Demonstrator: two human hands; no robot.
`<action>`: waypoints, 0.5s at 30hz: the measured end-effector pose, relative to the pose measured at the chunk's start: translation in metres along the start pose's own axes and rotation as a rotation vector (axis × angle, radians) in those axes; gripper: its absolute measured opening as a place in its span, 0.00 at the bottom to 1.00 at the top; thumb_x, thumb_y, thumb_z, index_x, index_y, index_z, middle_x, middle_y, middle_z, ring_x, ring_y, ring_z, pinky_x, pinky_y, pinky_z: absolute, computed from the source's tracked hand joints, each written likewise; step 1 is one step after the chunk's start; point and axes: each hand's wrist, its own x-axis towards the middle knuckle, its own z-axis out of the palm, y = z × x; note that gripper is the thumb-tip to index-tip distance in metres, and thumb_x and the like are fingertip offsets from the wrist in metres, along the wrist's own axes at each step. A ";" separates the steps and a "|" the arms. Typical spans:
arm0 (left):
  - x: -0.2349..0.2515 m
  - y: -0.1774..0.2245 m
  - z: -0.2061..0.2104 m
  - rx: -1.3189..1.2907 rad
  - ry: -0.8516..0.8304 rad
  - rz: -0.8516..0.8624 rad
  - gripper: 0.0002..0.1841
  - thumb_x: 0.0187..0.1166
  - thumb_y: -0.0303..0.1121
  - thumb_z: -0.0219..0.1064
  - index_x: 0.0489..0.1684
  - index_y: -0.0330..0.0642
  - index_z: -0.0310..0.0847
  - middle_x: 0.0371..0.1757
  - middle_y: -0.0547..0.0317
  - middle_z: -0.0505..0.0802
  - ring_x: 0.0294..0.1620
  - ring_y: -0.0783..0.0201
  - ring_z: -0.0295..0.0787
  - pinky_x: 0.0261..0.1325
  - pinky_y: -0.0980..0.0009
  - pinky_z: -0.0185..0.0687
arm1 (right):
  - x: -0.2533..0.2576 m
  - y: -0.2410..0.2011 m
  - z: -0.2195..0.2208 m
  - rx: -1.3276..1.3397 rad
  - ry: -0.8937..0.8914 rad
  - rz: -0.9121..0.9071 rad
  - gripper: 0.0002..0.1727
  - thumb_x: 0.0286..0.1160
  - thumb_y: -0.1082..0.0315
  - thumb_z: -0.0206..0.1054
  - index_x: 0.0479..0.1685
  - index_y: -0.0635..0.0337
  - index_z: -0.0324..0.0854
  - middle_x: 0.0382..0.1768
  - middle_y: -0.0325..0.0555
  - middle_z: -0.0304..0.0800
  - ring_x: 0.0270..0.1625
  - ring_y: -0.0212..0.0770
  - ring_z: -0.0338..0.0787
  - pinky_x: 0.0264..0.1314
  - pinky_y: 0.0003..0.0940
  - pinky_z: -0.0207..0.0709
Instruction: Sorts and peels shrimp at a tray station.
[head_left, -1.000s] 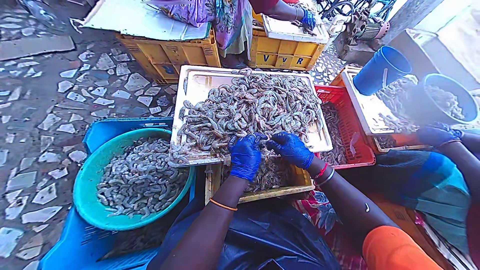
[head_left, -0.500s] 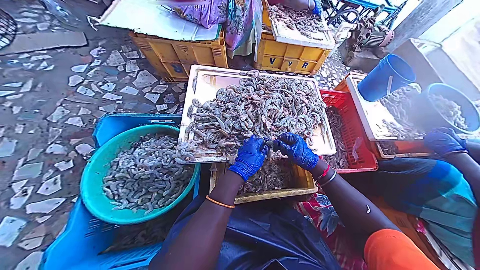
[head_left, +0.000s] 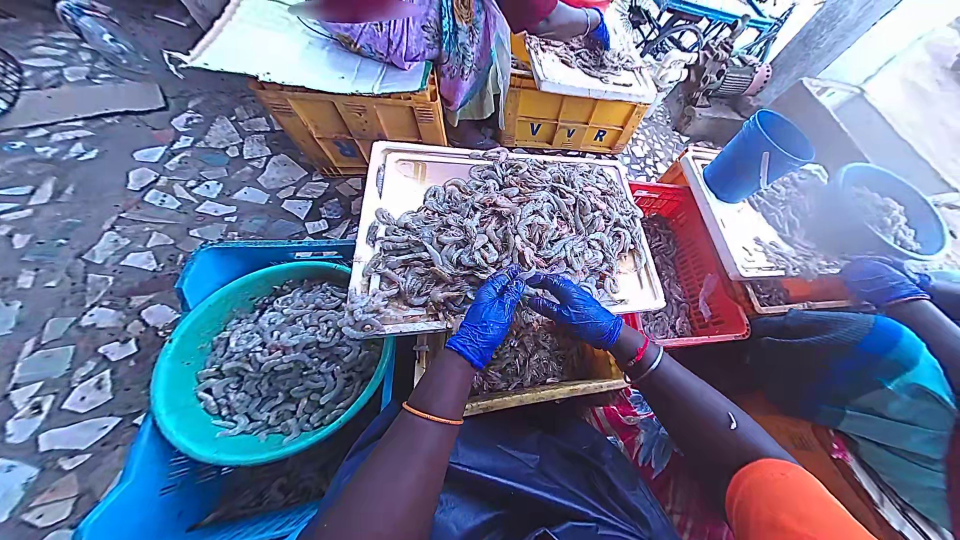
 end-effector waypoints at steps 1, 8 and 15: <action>-0.001 0.000 0.002 -0.043 -0.016 -0.021 0.21 0.92 0.31 0.51 0.81 0.33 0.72 0.78 0.47 0.81 0.78 0.67 0.77 0.81 0.67 0.70 | 0.000 -0.001 0.007 -0.033 0.041 -0.034 0.23 0.89 0.54 0.58 0.73 0.57 0.82 0.69 0.53 0.87 0.75 0.48 0.81 0.81 0.51 0.69; -0.001 -0.016 -0.002 -0.575 0.058 -0.152 0.14 0.92 0.29 0.49 0.65 0.35 0.76 0.55 0.56 0.90 0.56 0.67 0.87 0.62 0.66 0.84 | 0.004 0.015 0.033 -0.411 0.363 -0.503 0.12 0.84 0.61 0.63 0.50 0.56 0.91 0.49 0.49 0.95 0.55 0.51 0.92 0.63 0.53 0.82; -0.006 0.000 -0.057 -0.704 0.853 0.064 0.26 0.97 0.49 0.35 0.88 0.54 0.62 0.76 0.58 0.83 0.73 0.59 0.81 0.72 0.54 0.76 | 0.031 -0.001 -0.001 -0.458 -0.086 0.112 0.24 0.86 0.44 0.58 0.66 0.48 0.86 0.63 0.46 0.91 0.67 0.47 0.88 0.73 0.54 0.76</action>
